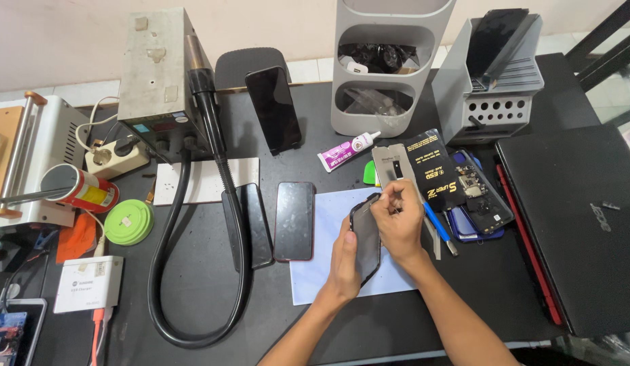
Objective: The person uses a blue plastic pry tool to scrape adhesive residue from the edges and surface of a smartphone screen assembly. They rotate the device to access different sides and continue scraping until the surface is cleared.
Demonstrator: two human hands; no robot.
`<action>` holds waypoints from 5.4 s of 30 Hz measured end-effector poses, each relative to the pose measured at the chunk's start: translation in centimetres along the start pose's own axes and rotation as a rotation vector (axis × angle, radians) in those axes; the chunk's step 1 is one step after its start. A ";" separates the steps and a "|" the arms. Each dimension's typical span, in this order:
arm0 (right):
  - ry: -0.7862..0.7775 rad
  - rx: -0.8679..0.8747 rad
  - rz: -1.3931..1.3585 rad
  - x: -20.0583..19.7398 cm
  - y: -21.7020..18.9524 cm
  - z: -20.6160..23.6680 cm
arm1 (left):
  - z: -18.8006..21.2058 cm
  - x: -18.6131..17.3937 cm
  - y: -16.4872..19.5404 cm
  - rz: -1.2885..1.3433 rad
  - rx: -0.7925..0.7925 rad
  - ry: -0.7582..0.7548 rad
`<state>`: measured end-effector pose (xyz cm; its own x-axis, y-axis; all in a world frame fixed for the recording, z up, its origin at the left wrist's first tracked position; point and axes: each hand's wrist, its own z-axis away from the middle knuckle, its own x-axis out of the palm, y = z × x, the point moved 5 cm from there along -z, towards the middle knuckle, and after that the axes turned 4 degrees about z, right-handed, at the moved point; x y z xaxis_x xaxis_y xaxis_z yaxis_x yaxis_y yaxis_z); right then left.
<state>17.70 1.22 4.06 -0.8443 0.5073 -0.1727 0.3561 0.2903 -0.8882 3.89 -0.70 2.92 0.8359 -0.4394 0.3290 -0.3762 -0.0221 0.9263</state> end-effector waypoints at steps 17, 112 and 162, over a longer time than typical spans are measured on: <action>-0.131 0.221 -0.351 -0.7 1.9 -0.5 | -1.3 -2.5 -3.4 0.530 -0.268 0.126; -0.194 -0.128 0.442 2.9 -2.0 0.8 | -2.6 -4.7 -5.0 0.237 -0.110 0.302; -0.202 -0.257 0.620 2.4 -3.6 1.5 | -2.4 -4.6 -5.3 0.137 -0.071 0.318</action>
<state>13.81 0.22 6.18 -0.5040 0.4880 -0.7127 0.8584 0.1916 -0.4759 3.00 3.64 -3.09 0.8667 -0.1316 0.4811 -0.4736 0.0852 0.8766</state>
